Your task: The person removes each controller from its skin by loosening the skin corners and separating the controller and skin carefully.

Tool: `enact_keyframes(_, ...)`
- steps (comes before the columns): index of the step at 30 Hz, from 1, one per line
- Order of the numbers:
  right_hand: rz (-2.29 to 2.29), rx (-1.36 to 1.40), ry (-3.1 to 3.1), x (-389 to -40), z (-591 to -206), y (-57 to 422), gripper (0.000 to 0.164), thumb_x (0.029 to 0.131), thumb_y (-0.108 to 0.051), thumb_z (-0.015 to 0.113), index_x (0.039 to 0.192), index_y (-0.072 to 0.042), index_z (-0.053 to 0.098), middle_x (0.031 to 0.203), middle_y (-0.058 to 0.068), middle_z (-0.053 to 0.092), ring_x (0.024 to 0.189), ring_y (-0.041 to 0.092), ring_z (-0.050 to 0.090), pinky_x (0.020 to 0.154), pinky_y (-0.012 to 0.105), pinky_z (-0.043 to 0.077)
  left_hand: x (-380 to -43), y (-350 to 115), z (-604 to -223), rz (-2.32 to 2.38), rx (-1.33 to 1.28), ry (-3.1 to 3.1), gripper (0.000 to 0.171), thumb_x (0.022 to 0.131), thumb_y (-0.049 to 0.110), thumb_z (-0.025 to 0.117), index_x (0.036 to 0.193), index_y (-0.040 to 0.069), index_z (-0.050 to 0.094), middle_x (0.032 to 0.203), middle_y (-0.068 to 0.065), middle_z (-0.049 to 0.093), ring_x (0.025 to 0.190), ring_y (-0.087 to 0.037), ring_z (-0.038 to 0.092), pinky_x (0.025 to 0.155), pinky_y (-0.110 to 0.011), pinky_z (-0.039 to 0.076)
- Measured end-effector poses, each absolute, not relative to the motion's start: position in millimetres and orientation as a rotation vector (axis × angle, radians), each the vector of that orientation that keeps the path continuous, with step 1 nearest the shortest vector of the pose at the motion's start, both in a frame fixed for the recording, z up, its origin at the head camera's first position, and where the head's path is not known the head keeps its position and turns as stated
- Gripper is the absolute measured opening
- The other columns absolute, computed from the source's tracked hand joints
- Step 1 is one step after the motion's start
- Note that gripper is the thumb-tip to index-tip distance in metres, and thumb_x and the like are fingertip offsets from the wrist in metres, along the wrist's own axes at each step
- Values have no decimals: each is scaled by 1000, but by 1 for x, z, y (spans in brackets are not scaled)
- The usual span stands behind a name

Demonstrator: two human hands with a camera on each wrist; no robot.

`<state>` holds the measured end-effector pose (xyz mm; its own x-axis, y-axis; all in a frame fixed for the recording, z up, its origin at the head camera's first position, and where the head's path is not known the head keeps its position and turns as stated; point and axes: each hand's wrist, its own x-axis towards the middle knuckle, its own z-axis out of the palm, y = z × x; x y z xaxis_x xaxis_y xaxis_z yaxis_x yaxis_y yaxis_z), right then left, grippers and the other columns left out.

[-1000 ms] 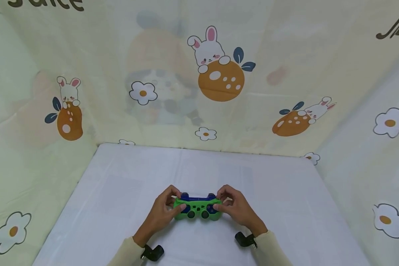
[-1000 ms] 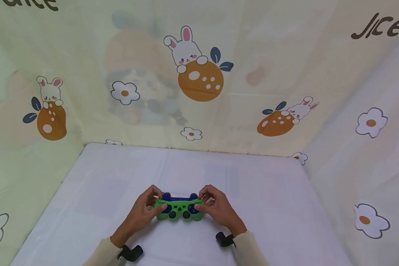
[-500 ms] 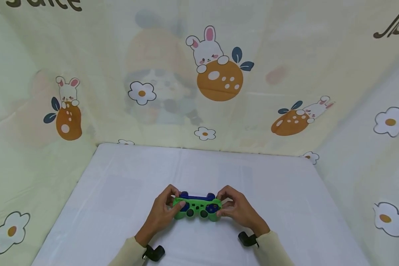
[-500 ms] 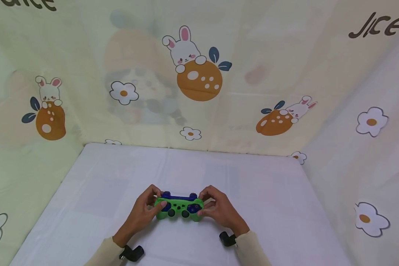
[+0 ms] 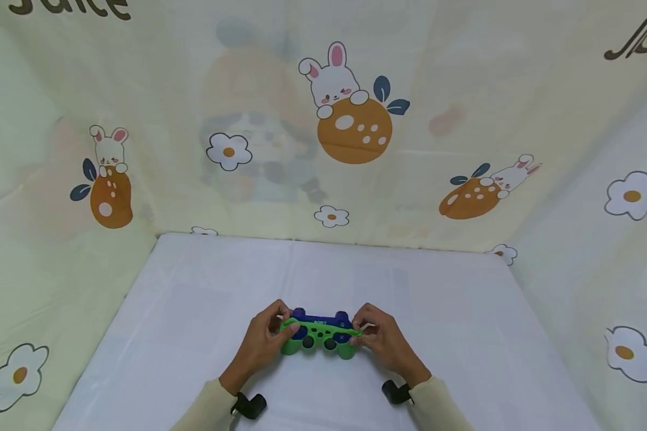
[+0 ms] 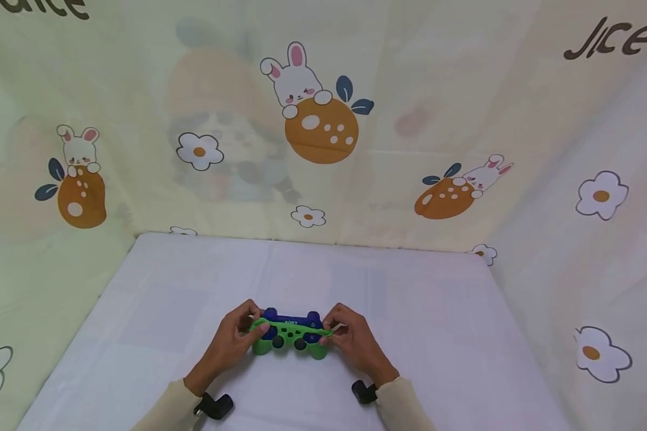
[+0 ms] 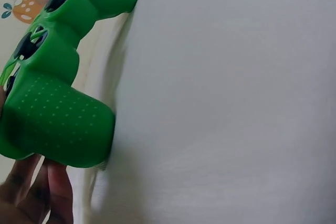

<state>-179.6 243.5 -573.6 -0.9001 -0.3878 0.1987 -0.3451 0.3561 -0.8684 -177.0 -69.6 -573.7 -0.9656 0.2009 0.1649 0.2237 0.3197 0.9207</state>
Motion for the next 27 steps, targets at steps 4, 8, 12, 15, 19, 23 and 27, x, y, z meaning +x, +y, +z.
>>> enact_keyframes(4,-1590,-610,2566,-178,-569,240,30,88,-17,87,103,-22,61,104,0,62,99,13,66,83,30,63,-180,-71,-575,-1707,-372,-2555,25,96,21,81,98,22,57,114,1,62,106,-17,67,83,-28,54)
enact_keyframes(8,-1589,-494,2482,-180,-566,238,50,81,-12,93,116,-20,58,113,5,66,104,19,68,82,30,63,-183,-76,-576,-1781,-395,-2579,30,94,24,84,107,22,58,115,3,62,111,-19,65,87,-29,56)
enact_keyframes(12,-1584,-458,2461,-182,-568,236,60,75,-11,97,120,-19,57,118,8,67,107,23,67,81,31,64,-184,-86,-580,-1947,-471,-2568,54,83,21,93,123,19,56,124,-2,62,115,-22,60,91,-30,57)
enact_keyframes(15,-1582,-439,2488,-183,-571,236,57,75,-13,97,116,-20,59,117,6,66,106,23,68,77,30,63,-186,-89,-584,-2011,-515,-2546,63,78,17,96,125,15,55,124,-6,61,114,-23,58,91,-32,58)
enact_keyframes(19,-1591,-448,2515,-183,-575,238,49,75,-17,97,109,-21,62,111,3,67,100,17,69,70,28,60,-187,-90,-586,-1990,-497,-2536,56,77,14,96,117,14,57,116,-6,61,106,-22,58,86,-32,59)
enact_keyframes(23,-1611,-465,2518,-185,-577,239,41,76,-18,96,102,-21,65,103,2,69,95,14,70,72,27,59,-188,-88,-585,-1926,-478,-2551,49,77,13,95,110,17,59,109,-3,60,100,-20,59,82,-30,58)
enact_keyframes(27,-1615,-471,2518,-185,-577,241,34,79,-14,94,97,-20,66,99,1,69,92,13,70,74,27,59,-189,-84,-587,-1814,-486,-2580,36,81,16,93,97,21,61,100,0,57,94,-15,60,80,-28,57)
